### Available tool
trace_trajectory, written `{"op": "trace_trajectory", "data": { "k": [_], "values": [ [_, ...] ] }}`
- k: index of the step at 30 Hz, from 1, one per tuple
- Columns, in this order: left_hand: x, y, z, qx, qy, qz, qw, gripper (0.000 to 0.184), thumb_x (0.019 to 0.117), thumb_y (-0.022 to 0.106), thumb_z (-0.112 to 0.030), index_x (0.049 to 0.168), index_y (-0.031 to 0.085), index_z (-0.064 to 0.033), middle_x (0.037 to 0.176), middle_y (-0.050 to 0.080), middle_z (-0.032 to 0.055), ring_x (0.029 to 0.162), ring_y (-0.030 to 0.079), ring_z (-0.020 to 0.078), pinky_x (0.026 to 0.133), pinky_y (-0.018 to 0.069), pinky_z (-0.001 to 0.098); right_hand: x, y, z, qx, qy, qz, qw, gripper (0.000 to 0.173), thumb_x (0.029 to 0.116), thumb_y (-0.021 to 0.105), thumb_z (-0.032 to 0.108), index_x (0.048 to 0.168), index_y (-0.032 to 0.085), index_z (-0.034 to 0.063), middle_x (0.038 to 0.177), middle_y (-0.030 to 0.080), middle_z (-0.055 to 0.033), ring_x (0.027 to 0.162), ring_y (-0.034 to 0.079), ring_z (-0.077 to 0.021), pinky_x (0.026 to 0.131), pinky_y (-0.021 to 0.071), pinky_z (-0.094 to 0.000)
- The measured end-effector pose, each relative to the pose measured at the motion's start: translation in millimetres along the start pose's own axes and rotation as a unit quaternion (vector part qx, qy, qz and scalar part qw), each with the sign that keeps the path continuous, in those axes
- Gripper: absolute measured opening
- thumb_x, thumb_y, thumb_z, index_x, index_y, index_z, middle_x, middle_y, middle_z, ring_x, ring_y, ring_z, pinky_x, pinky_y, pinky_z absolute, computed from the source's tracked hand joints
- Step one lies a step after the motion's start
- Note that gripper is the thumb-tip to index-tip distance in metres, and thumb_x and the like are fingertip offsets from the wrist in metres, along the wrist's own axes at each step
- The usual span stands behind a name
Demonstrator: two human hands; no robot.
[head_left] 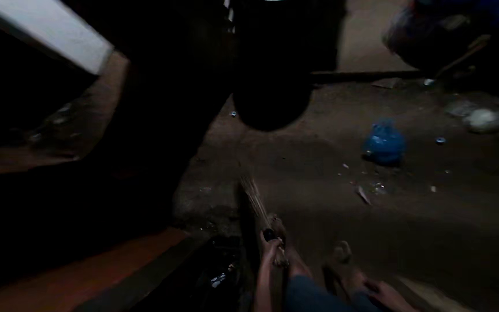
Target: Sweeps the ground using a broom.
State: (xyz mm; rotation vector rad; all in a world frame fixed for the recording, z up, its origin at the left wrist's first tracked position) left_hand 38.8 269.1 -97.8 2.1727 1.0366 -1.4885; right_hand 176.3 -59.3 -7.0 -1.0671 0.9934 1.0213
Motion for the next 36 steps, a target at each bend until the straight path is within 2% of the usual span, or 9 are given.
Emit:
{"op": "trace_trajectory", "data": {
  "k": [4,11,14,17,20,23,26,29,36],
  "values": [
    [-43.9,119.2,35.1,0.148,-0.006,0.144,0.979,0.092,0.0805,0.077,-0.006,0.159,0.028,-0.0072,0.146,0.049,0.0278,0.128,0.054,0.0395,0.102,0.0500,0.0541,37.3,19.6,-92.4,0.083,0.028,-0.003,0.996,0.041,0.1044,0.060,0.028,0.137,0.062,0.0031,0.136,0.061,-0.0252,0.128,0.058,-0.0398,0.111,0.0435,-0.0562],
    [-122.8,316.7,153.2,0.360,-0.083,0.398,0.840,0.077,0.0886,0.075,-0.008,0.155,0.036,-0.0046,0.139,0.057,0.0257,0.123,0.059,0.0355,0.102,0.0498,0.0503,0.2,24.5,-187.8,0.221,0.134,-0.037,0.965,0.037,0.1062,0.056,0.019,0.139,0.058,0.0028,0.140,0.059,-0.0236,0.132,0.056,-0.0376,0.112,0.0417,-0.0534],
    [-65.9,318.0,173.6,0.419,-0.040,0.331,0.845,0.080,0.0842,0.080,-0.015,0.155,0.043,-0.0108,0.146,0.054,0.0230,0.128,0.058,0.0361,0.103,0.0509,0.0521,-10.6,26.6,-219.4,0.250,0.158,-0.035,0.955,0.036,0.1074,0.053,0.017,0.140,0.058,0.0046,0.141,0.059,-0.0227,0.131,0.056,-0.0356,0.112,0.0427,-0.0517],
    [-8.4,232.2,126.8,0.329,-0.005,0.178,0.927,0.077,0.0794,0.083,-0.006,0.148,0.047,-0.0067,0.134,0.060,0.0249,0.111,0.066,0.0356,0.087,0.0597,0.0497,-7.9,27.6,-244.2,0.265,0.147,-0.021,0.953,0.036,0.1084,0.050,0.014,0.142,0.056,0.0024,0.142,0.057,-0.0250,0.132,0.056,-0.0375,0.111,0.0423,-0.0515],
    [11.0,139.8,71.6,0.293,-0.022,0.074,0.953,0.073,0.0911,0.069,0.002,0.155,0.036,-0.0041,0.140,0.052,0.0313,0.120,0.058,0.0421,0.098,0.0497,0.0545,-3.0,20.2,-252.0,0.282,0.135,-0.019,0.950,0.037,0.1086,0.050,0.013,0.143,0.054,-0.0001,0.142,0.056,-0.0270,0.131,0.055,-0.0395,0.111,0.0420,-0.0522],
    [-1.6,109.1,41.4,0.238,0.014,-0.035,0.971,0.084,0.0910,0.068,0.004,0.160,0.021,-0.0032,0.147,0.044,0.0338,0.126,0.053,0.0449,0.101,0.0476,0.0554,4.3,17.8,-254.3,0.295,0.120,-0.021,0.948,0.038,0.1091,0.049,0.014,0.145,0.052,0.0009,0.144,0.055,-0.0260,0.135,0.053,-0.0384,0.113,0.0401,-0.0514],
    [-38.5,155.2,53.9,0.176,0.061,-0.047,0.981,0.097,0.0868,0.070,0.007,0.162,0.010,-0.0034,0.151,0.040,0.0334,0.128,0.051,0.0444,0.102,0.0476,0.0542,18.1,28.3,-259.4,0.308,0.084,-0.027,0.947,0.037,0.1081,0.050,0.012,0.142,0.054,-0.0014,0.142,0.056,-0.0267,0.133,0.054,-0.0386,0.113,0.0406,-0.0512],
    [-83.3,230.9,104.3,0.236,0.085,0.057,0.966,0.094,0.0840,0.076,-0.006,0.161,0.023,-0.0071,0.144,0.051,0.0280,0.119,0.061,0.0374,0.092,0.0569,0.0495,11.1,31.7,-253.8,0.322,0.085,-0.019,0.943,0.036,0.1083,0.049,0.012,0.142,0.055,0.0004,0.139,0.058,-0.0264,0.130,0.056,-0.0380,0.111,0.0424,-0.0516],
    [-135.5,412.0,176.9,0.355,-0.060,0.324,0.875,0.082,0.0929,0.070,-0.006,0.162,0.027,-0.0126,0.142,0.054,0.0282,0.118,0.061,0.0375,0.096,0.0519,0.0499,2.8,38.2,-277.1,0.331,0.115,-0.029,0.936,0.040,0.1079,0.052,0.015,0.146,0.052,0.0023,0.143,0.056,-0.0244,0.132,0.056,-0.0370,0.112,0.0423,-0.0510]
  ]
}}
Point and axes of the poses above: each hand's wrist, its own x-axis towards the middle knuckle, its own y-axis out of the palm, z = x × y, the point moved 8 cm from there along x, towards the middle knuckle
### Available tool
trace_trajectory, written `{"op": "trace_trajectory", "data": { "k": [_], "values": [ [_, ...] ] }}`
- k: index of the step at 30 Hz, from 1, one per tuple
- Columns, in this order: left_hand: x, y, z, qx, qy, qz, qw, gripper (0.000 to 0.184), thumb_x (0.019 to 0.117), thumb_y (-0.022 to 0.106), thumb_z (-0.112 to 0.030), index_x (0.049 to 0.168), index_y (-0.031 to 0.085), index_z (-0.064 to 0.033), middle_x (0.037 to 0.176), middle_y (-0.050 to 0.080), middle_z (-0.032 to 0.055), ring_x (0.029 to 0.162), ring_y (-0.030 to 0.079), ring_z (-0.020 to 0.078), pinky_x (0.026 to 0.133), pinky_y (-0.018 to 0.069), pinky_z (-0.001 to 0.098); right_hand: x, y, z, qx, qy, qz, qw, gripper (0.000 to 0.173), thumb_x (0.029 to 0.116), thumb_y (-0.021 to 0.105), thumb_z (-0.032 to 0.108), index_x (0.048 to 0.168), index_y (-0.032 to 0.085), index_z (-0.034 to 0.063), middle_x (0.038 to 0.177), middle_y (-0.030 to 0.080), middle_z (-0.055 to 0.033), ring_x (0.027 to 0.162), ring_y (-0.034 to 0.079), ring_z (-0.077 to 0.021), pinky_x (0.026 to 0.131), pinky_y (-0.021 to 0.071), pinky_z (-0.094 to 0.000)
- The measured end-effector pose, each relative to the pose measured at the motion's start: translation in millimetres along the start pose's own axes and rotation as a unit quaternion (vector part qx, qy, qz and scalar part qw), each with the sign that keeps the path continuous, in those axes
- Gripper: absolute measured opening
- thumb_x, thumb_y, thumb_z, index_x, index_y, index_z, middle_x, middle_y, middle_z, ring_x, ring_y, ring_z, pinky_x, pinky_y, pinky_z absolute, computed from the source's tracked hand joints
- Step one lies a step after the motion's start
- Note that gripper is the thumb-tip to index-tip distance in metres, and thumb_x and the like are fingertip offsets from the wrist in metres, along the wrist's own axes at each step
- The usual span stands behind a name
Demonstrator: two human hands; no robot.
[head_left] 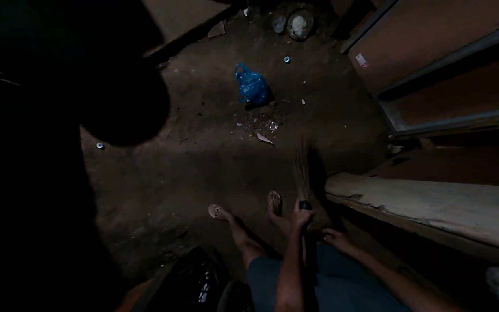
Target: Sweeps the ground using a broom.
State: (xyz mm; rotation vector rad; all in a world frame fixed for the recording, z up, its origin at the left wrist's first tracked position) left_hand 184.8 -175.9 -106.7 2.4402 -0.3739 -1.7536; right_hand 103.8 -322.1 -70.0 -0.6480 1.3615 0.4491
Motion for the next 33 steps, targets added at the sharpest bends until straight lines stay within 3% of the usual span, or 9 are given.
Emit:
{"op": "trace_trajectory", "data": {
  "k": [4,7,9,13,17,21,25,27,33],
  "values": [
    [40.6,-75.6,13.3,0.011,0.010,-0.068,0.998,0.078,0.0904,0.074,-0.007,0.158,0.035,-0.0079,0.150,0.048,0.0249,0.128,0.056,0.0368,0.103,0.0505,0.0507,-0.4,-7.3,-9.1,0.026,0.003,-0.004,1.000,0.037,0.1082,0.050,0.013,0.143,0.054,0.0028,0.140,0.059,-0.0241,0.129,0.058,-0.0360,0.110,0.0439,-0.0501],
    [-2.3,-157.6,32.6,-0.050,-0.006,-0.207,0.977,0.069,0.0931,0.070,-0.008,0.155,0.039,-0.0100,0.141,0.055,0.0250,0.119,0.059,0.0371,0.095,0.0517,0.0516,4.7,-8.2,-12.5,0.031,-0.003,0.007,0.999,0.037,0.1081,0.050,0.012,0.143,0.054,0.0017,0.138,0.060,-0.0248,0.128,0.059,-0.0358,0.110,0.0441,-0.0492],
    [-20.3,-181.6,46.7,-0.050,-0.016,-0.306,0.951,0.076,0.0895,0.075,-0.016,0.156,0.039,-0.0134,0.140,0.056,0.0254,0.121,0.060,0.0405,0.094,0.0534,0.0575,11.4,-5.4,-16.2,0.024,-0.007,0.018,1.000,0.036,0.1080,0.050,0.012,0.142,0.055,0.0017,0.139,0.059,-0.0245,0.129,0.058,-0.0358,0.111,0.0438,-0.0494],
    [-33.1,-113.5,4.3,-0.185,0.051,-0.317,0.929,0.096,0.0896,0.070,0.002,0.163,0.010,-0.0087,0.152,0.040,0.0315,0.130,0.050,0.0436,0.103,0.0471,0.0551,6.6,-8.3,0.4,0.012,-0.008,0.037,0.999,0.037,0.1087,0.049,0.013,0.144,0.053,0.0013,0.142,0.057,-0.0245,0.132,0.056,-0.0363,0.113,0.0417,-0.0496],
    [-2.4,-19.9,-30.6,-0.145,0.055,-0.165,0.974,0.093,0.0890,0.073,-0.003,0.163,0.018,-0.0109,0.146,0.048,0.0300,0.121,0.057,0.0409,0.095,0.0522,0.0521,7.5,-18.9,15.5,-0.003,-0.005,0.013,1.000,0.041,0.1073,0.054,0.017,0.144,0.053,-0.0002,0.145,0.055,-0.0265,0.136,0.052,-0.0389,0.115,0.0390,-0.0523],
    [37.5,10.7,-78.4,-0.081,0.027,-0.011,0.996,0.080,0.0953,0.067,-0.005,0.162,0.022,-0.0080,0.150,0.047,0.0278,0.130,0.053,0.0383,0.105,0.0466,0.0509,8.1,-28.2,31.5,-0.002,0.007,0.000,1.000,0.041,0.1073,0.053,0.012,0.145,0.051,-0.0036,0.144,0.054,-0.0282,0.134,0.053,-0.0395,0.114,0.0396,-0.0497],
    [58.3,-104.5,-71.4,-0.051,0.047,-0.063,0.996,0.068,0.0966,0.066,-0.015,0.157,0.036,-0.0086,0.147,0.053,0.0205,0.127,0.059,0.0308,0.100,0.0526,0.0446,8.0,-27.7,31.8,0.018,0.013,-0.013,1.000,0.037,0.1076,0.051,0.011,0.143,0.054,0.0015,0.141,0.058,-0.0245,0.130,0.058,-0.0363,0.111,0.0443,-0.0486],
    [61.0,-185.8,-45.6,-0.098,0.035,-0.133,0.986,0.066,0.0962,0.066,-0.006,0.155,0.036,-0.0030,0.144,0.052,0.0267,0.124,0.057,0.0363,0.100,0.0497,0.0498,9.0,-22.7,34.4,0.024,0.010,-0.001,1.000,0.037,0.1070,0.051,0.007,0.142,0.053,-0.0028,0.139,0.058,-0.0281,0.128,0.058,-0.0388,0.110,0.0440,-0.0487],
    [-33.4,-383.0,15.5,-0.191,-0.016,-0.331,0.924,0.061,0.0980,0.061,-0.011,0.154,0.038,-0.0097,0.135,0.056,0.0246,0.108,0.059,0.0350,0.084,0.0513,0.0539,17.2,-20.0,82.8,-0.011,-0.004,0.016,1.000,0.036,0.1070,0.052,0.009,0.141,0.055,-0.0022,0.138,0.059,-0.0276,0.129,0.058,-0.0384,0.112,0.0426,-0.0485]
  ]
}}
Point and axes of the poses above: each hand's wrist, its own x-axis towards the middle knuckle, its own y-axis out of the palm, z = x × y, the point moved 8 cm from there along x, towards the middle knuckle
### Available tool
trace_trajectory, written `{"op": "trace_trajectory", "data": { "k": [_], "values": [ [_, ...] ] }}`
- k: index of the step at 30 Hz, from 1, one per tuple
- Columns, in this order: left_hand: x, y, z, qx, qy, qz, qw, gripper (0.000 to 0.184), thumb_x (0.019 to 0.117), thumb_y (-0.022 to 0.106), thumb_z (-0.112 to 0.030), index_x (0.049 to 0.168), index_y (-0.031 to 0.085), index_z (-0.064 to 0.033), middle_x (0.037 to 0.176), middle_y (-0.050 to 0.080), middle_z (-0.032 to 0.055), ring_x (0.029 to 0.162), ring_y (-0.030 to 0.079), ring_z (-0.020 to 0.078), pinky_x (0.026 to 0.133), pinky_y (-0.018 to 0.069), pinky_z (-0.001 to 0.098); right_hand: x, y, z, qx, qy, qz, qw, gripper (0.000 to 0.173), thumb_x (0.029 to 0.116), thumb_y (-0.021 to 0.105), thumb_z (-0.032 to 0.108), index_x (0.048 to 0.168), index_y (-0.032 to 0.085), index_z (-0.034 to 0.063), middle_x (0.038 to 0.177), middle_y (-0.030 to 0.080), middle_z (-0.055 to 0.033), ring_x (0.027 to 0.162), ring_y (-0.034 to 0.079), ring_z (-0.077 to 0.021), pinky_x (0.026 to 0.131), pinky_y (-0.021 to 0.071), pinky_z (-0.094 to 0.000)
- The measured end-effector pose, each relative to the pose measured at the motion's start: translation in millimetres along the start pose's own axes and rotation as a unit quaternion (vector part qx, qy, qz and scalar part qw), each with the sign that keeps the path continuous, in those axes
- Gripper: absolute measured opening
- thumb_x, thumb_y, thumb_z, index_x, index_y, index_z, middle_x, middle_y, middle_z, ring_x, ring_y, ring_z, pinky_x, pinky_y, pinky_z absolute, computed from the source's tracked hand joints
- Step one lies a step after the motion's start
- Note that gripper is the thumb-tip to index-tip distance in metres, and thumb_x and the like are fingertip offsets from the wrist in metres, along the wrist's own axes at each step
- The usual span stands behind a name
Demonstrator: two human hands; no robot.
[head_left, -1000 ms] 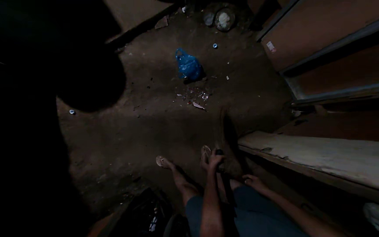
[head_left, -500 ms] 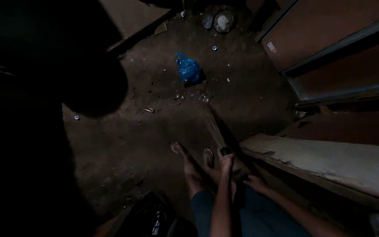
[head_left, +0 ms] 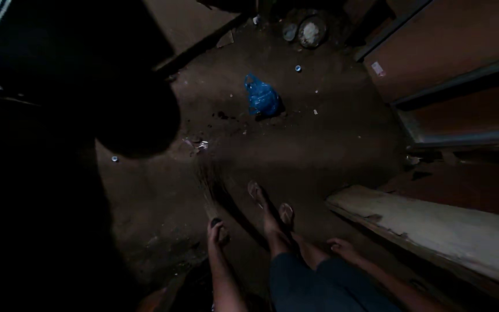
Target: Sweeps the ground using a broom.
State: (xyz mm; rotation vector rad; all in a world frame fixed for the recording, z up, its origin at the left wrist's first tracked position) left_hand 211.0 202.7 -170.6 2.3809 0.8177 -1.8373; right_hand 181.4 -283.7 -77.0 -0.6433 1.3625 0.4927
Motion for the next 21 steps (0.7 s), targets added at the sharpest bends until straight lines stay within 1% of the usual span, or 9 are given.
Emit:
{"op": "trace_trajectory", "data": {
  "k": [1,4,5,7,9,13,16,18,21],
  "values": [
    [1.3,-25.5,-7.9,-0.007,0.008,-0.033,0.999,0.057,0.0985,0.060,-0.009,0.152,0.040,-0.0055,0.133,0.056,0.0252,0.106,0.059,0.0336,0.085,0.0508,0.0515,0.6,-0.4,13.8,-0.004,-0.005,0.001,1.000,0.036,0.1070,0.052,0.009,0.141,0.056,-0.0022,0.138,0.059,-0.0276,0.129,0.058,-0.0384,0.111,0.0422,-0.0485],
    [0.2,-68.8,-28.4,-0.066,0.012,-0.128,0.989,0.065,0.0971,0.062,-0.005,0.155,0.033,0.0021,0.147,0.046,0.0310,0.127,0.051,0.0419,0.100,0.0453,0.0582,3.6,-3.0,49.7,-0.004,-0.024,0.000,1.000,0.036,0.1068,0.052,0.009,0.141,0.055,-0.0024,0.137,0.060,-0.0275,0.128,0.058,-0.0384,0.111,0.0433,-0.0485],
    [-1.7,-69.2,-34.7,-0.087,0.010,-0.155,0.984,0.071,0.0965,0.063,-0.006,0.157,0.027,0.0010,0.150,0.043,0.0314,0.130,0.049,0.0431,0.101,0.0450,0.0586,2.9,-3.9,60.2,-0.003,-0.026,0.001,1.000,0.037,0.1068,0.052,0.009,0.142,0.055,-0.0026,0.138,0.059,-0.0276,0.128,0.058,-0.0386,0.110,0.0435,-0.0486],
    [-14.8,-48.1,-50.6,-0.110,0.018,-0.177,0.978,0.073,0.0991,0.062,-0.009,0.159,0.021,-0.0017,0.149,0.043,0.0313,0.124,0.052,0.0414,0.096,0.0477,0.0546,-3.2,-4.1,81.6,-0.009,-0.015,0.013,1.000,0.038,0.1075,0.050,0.008,0.144,0.052,-0.0031,0.141,0.056,-0.0290,0.131,0.056,-0.0396,0.111,0.0416,-0.0489],
    [-35.5,-3.0,-67.9,-0.136,0.033,-0.146,0.979,0.073,0.1001,0.061,-0.009,0.160,0.020,-0.0038,0.148,0.044,0.0310,0.123,0.052,0.0413,0.095,0.0479,0.0551,-11.4,-4.1,101.7,-0.022,-0.010,0.017,1.000,0.038,0.1080,0.049,0.008,0.144,0.051,-0.0040,0.141,0.056,-0.0298,0.131,0.055,-0.0400,0.112,0.0408,-0.0489],
    [-72.9,117.8,-103.7,-0.160,0.057,0.017,0.985,0.076,0.0968,0.064,-0.004,0.161,0.023,-0.0074,0.152,0.042,0.0277,0.128,0.051,0.0386,0.100,0.0477,0.0533,-15.1,-4.3,129.5,-0.051,-0.016,0.014,0.998,0.037,0.1086,0.048,0.010,0.143,0.053,-0.0030,0.140,0.057,-0.0281,0.130,0.056,-0.0389,0.112,0.0420,-0.0494],
    [-51.4,176.9,-130.8,-0.100,0.053,0.108,0.988,0.081,0.0926,0.071,-0.009,0.161,0.027,-0.0099,0.154,0.042,0.0276,0.135,0.047,0.0407,0.106,0.0447,0.0554,-14.4,-5.8,146.7,-0.031,-0.011,-0.001,0.999,0.036,0.1087,0.048,0.011,0.142,0.055,0.0007,0.136,0.060,-0.0252,0.125,0.060,-0.0358,0.108,0.0458,-0.0486],
    [-26.3,178.4,-152.9,-0.063,0.042,0.138,0.987,0.080,0.0939,0.071,-0.012,0.161,0.028,-0.0104,0.152,0.044,0.0280,0.135,0.048,0.0414,0.106,0.0444,0.0567,-12.2,-8.6,153.0,-0.035,-0.015,-0.009,0.999,0.035,0.1082,0.049,0.010,0.142,0.056,0.0003,0.136,0.061,-0.0258,0.124,0.060,-0.0363,0.107,0.0458,-0.0487],
    [20.9,117.9,-164.2,-0.078,0.014,0.113,0.990,0.070,0.0965,0.065,-0.010,0.158,0.031,-0.0093,0.144,0.050,0.0269,0.118,0.057,0.0385,0.091,0.0515,0.0547,-5.8,-13.2,149.4,-0.036,-0.027,-0.015,0.999,0.035,0.1072,0.050,0.008,0.140,0.056,-0.0034,0.135,0.060,-0.0281,0.124,0.060,-0.0387,0.108,0.0457,-0.0496]
  ]
}}
Point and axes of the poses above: each hand's wrist, its own x-axis towards the middle knuckle, its own y-axis out of the palm, z = x × y, the point moved 8 cm from there along x, towards the middle knuckle
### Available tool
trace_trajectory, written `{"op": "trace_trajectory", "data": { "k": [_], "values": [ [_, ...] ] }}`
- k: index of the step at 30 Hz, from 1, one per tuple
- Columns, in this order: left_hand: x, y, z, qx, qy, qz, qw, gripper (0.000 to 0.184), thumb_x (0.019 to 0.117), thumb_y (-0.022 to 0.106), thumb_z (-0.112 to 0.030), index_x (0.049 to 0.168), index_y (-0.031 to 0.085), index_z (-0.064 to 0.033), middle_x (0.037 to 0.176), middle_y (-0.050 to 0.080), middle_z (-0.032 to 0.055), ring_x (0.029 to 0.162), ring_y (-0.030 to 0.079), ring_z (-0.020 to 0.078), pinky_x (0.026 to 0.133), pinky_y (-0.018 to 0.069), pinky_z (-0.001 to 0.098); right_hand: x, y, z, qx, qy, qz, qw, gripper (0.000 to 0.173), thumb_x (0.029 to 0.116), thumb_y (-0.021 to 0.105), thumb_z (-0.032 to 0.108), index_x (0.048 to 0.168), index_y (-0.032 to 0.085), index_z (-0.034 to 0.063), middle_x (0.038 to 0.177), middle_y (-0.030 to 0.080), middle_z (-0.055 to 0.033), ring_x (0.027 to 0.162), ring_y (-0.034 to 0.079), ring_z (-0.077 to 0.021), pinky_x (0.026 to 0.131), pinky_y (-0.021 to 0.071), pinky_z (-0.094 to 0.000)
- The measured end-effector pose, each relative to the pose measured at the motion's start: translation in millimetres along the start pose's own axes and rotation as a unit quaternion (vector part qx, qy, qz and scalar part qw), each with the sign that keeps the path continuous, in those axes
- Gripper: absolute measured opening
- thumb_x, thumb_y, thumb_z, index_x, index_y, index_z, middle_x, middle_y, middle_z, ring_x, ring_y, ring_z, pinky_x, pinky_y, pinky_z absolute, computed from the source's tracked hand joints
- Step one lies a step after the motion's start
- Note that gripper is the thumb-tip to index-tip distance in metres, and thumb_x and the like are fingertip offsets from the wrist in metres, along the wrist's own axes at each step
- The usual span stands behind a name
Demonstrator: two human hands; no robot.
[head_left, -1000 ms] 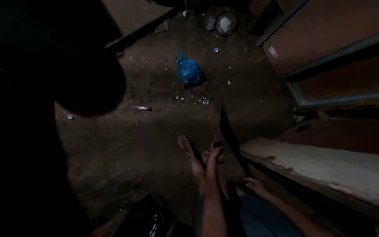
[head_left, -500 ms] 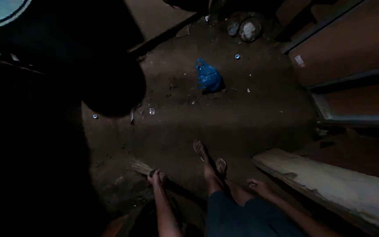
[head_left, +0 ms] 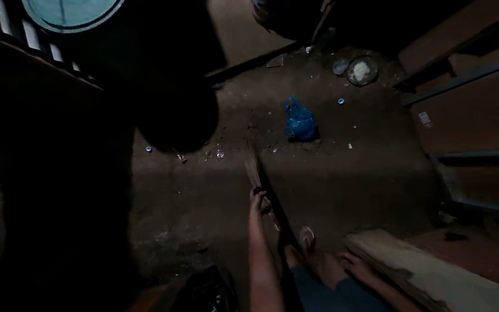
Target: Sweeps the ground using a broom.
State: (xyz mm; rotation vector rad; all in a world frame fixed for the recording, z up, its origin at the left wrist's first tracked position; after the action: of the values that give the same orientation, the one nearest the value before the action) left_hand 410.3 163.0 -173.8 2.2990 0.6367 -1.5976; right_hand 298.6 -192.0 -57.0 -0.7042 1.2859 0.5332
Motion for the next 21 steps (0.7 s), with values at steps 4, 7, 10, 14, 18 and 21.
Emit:
{"op": "trace_trajectory", "data": {
  "k": [4,7,10,14,18,21],
  "values": [
    [0.3,-120.6,7.9,-0.056,-0.012,-0.160,0.986,0.068,0.0959,0.064,-0.010,0.156,0.033,-0.0065,0.144,0.049,0.0297,0.120,0.055,0.0432,0.090,0.0496,0.0605,-3.0,1.4,-3.2,-0.005,0.013,0.009,1.000,0.036,0.1083,0.048,0.009,0.142,0.053,-0.0043,0.141,0.056,-0.0288,0.131,0.056,-0.0393,0.111,0.0424,-0.0491],
    [-24.4,-134.4,9.8,-0.093,0.018,-0.256,0.962,0.078,0.0951,0.066,-0.007,0.159,0.022,-0.0047,0.148,0.043,0.0324,0.125,0.051,0.0457,0.094,0.0478,0.0607,-9.6,4.8,4.1,-0.029,0.027,0.010,0.999,0.036,0.1084,0.050,0.012,0.141,0.056,-0.0024,0.142,0.057,-0.0263,0.133,0.055,-0.0374,0.114,0.0404,-0.0493],
    [-52.8,-95.5,20.0,-0.085,0.054,-0.243,0.965,0.080,0.0961,0.066,-0.005,0.160,0.018,-0.0034,0.150,0.042,0.0333,0.128,0.050,0.0453,0.099,0.0471,0.0578,0.0,5.1,-0.5,-0.051,0.014,0.015,0.998,0.037,0.1083,0.051,0.016,0.140,0.057,-0.0024,0.138,0.059,-0.0275,0.129,0.057,-0.0405,0.111,0.0426,-0.0533],
    [-113.5,25.6,49.6,-0.018,0.079,-0.079,0.994,0.082,0.0907,0.067,0.002,0.158,0.021,0.0015,0.148,0.043,0.0321,0.125,0.052,0.0401,0.101,0.0479,0.0513,8.0,-2.3,-10.7,-0.012,0.009,0.003,1.000,0.037,0.1086,0.050,0.016,0.141,0.056,-0.0008,0.138,0.060,-0.0265,0.130,0.057,-0.0403,0.111,0.0427,-0.0543],
    [-180.1,172.7,115.0,0.071,0.011,0.105,0.992,0.088,0.0903,0.071,-0.008,0.162,0.019,-0.0086,0.152,0.043,0.0274,0.128,0.053,0.0367,0.102,0.0485,0.0506,-16.0,-23.0,-19.7,-0.015,-0.052,-0.065,0.996,0.041,0.1031,0.057,0.007,0.140,0.053,-0.0103,0.138,0.057,-0.0331,0.132,0.055,-0.0436,0.114,0.0408,-0.0510],
    [-215.0,247.3,134.0,0.182,-0.067,0.237,0.952,0.084,0.0978,0.065,-0.015,0.164,0.014,-0.0143,0.152,0.044,0.0267,0.131,0.053,0.0371,0.103,0.0478,0.0512,-54.6,-36.8,-7.2,-0.082,0.074,0.012,0.994,0.045,0.1092,0.047,0.013,0.147,0.043,-0.0115,0.154,0.045,-0.0263,0.147,0.039,-0.0345,0.122,0.0263,-0.0405]
  ]
}}
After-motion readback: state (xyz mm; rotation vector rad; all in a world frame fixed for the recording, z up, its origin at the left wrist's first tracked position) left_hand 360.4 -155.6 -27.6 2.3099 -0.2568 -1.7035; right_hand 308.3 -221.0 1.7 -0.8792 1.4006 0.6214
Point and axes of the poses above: each hand's wrist, its own x-axis towards the middle knuckle, its own y-axis out of the palm, z = x × y, the point moved 8 cm from there along x, towards the middle knuckle
